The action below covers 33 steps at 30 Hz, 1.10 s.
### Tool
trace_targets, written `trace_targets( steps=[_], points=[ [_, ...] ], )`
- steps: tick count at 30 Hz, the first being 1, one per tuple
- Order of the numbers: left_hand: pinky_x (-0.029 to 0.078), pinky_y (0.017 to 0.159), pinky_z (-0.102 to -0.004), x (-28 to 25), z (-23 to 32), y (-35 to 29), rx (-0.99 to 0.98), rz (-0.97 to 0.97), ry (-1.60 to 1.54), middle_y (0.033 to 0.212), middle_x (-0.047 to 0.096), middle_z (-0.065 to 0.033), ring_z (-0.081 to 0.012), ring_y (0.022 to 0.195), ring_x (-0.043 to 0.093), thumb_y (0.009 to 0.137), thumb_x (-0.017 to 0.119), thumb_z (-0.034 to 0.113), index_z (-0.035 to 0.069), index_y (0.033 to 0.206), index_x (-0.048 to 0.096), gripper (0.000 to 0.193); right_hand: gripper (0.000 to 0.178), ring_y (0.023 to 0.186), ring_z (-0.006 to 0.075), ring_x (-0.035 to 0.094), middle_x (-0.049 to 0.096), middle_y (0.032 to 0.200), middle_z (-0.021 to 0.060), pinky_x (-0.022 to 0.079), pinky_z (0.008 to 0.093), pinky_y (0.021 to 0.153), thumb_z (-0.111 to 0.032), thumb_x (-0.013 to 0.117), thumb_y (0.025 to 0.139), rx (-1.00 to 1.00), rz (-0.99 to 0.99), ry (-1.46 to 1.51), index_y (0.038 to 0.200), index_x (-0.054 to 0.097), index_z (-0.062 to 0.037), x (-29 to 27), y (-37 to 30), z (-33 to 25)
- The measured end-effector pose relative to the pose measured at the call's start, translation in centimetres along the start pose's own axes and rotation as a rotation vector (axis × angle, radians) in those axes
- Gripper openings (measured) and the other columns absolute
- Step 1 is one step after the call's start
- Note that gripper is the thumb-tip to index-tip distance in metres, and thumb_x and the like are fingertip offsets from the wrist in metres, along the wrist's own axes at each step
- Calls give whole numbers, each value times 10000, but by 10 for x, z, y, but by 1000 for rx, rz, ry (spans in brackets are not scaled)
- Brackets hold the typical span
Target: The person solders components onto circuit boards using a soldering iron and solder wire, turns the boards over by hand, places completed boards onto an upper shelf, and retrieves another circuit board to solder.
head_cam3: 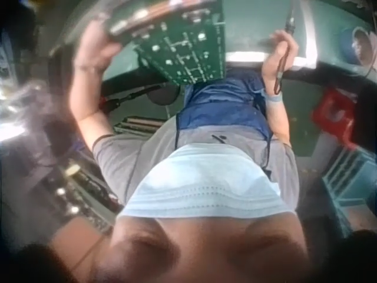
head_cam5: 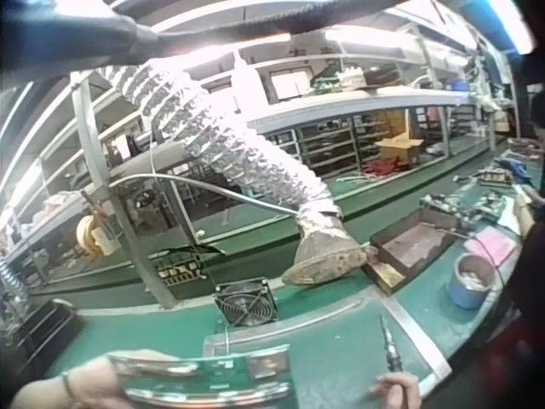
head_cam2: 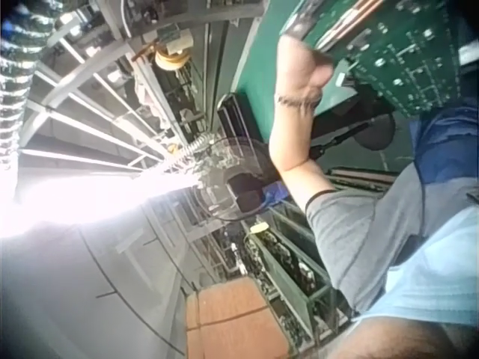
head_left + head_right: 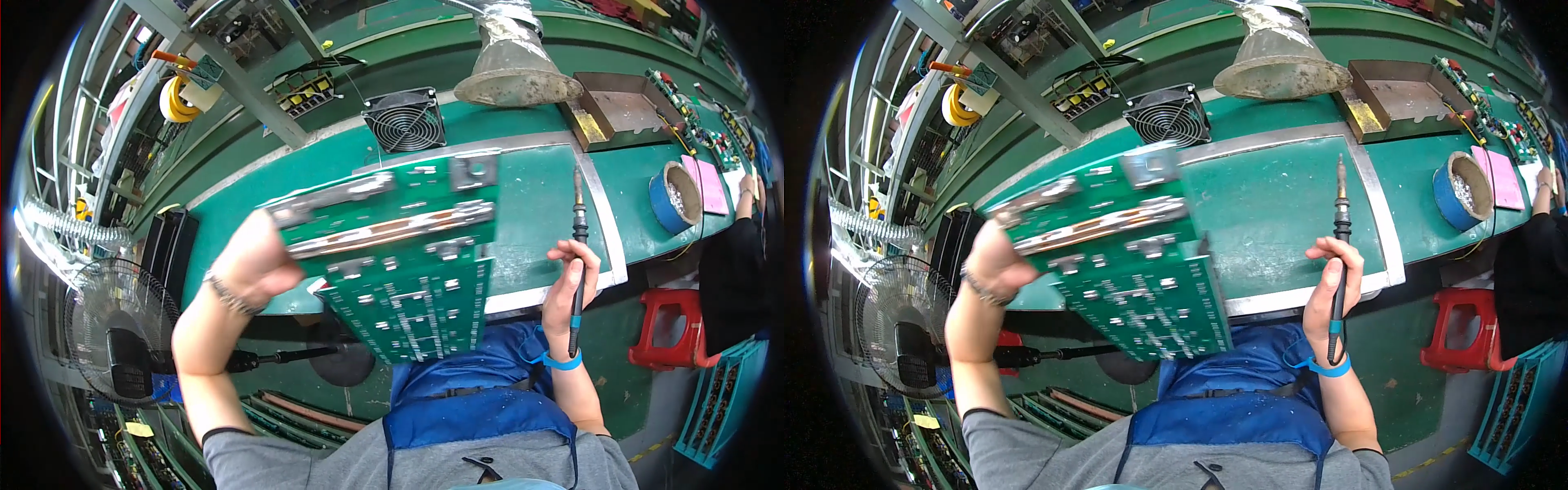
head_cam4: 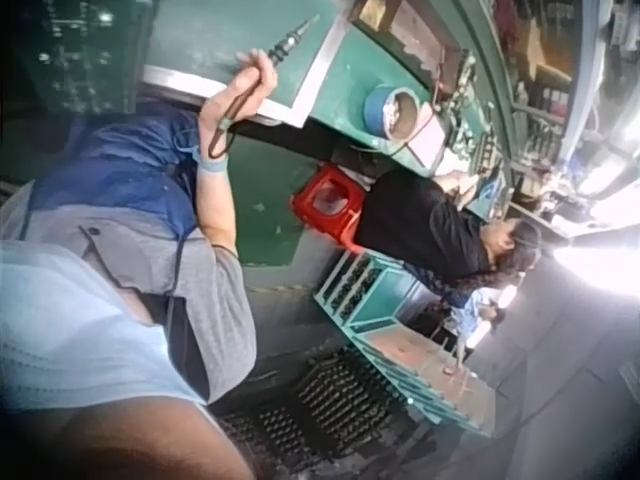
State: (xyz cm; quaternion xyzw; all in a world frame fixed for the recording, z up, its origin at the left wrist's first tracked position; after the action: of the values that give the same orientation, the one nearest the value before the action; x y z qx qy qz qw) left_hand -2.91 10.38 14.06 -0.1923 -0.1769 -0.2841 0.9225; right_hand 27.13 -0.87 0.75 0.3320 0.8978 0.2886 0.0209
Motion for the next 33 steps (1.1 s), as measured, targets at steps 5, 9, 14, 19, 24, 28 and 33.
trace_targets(
  steps=[5,9,14,19,24,28,33],
  points=[
    [511,842,-343,31,-72,77,-285,-271,-222,1191,598,-105,-191,1051,589,986,438,251,56,1179,564,302,287,900,188,547,547,1068,139,456,357,866,-181,368,989,104,150,260,1195,463,-5,-14,-2,13],
    [579,735,-375,-3,-144,149,-539,-155,-240,1083,656,-96,-182,894,672,991,429,236,30,1152,540,284,304,905,190,542,538,1077,147,451,374,886,-190,347,992,122,119,292,1210,451,-5,-16,-1,13],
    [580,605,-303,-48,-171,184,-591,-143,349,928,671,-85,-150,739,679,982,442,271,8,1034,580,301,336,920,192,528,519,1097,158,448,381,893,-218,388,971,188,66,263,1227,428,-3,-14,7,24],
    [544,611,-278,-69,-44,138,47,171,1297,843,678,-102,-153,762,672,921,542,238,-39,987,638,300,342,938,210,533,519,1098,161,462,379,873,-237,414,961,168,-31,232,1206,436,1,2,4,21],
    [413,935,-384,-43,-87,109,406,18,1523,1023,582,-101,-296,1048,523,775,704,193,37,944,630,242,338,989,217,540,526,1108,160,457,366,880,-236,398,987,272,5,84,1210,440,15,-15,-3,35],
    [438,827,-397,-37,-85,85,590,231,1620,796,589,-77,-262,873,571,772,670,161,53,771,625,117,353,933,178,547,548,1089,157,442,330,880,-251,365,1011,329,-14,6,1227,447,17,-28,8,27],
    [484,687,-353,-59,-69,69,272,64,1475,722,620,-76,-229,712,612,773,684,167,39,788,641,136,398,790,236,559,575,1011,187,491,313,657,-264,348,1012,20,-17,-461,1080,551,71,-27,41,-43]
  ],
)
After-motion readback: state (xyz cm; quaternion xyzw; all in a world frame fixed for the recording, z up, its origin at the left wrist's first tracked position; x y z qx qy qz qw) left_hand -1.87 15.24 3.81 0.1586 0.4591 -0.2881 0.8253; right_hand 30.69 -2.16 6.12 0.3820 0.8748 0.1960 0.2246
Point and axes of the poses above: each hand's wrist, its own y-axis towards the middle knuckle, its own x-axis out of the palm, z = x × y, the point moved 10 cm from there along y, towards the middle knuckle
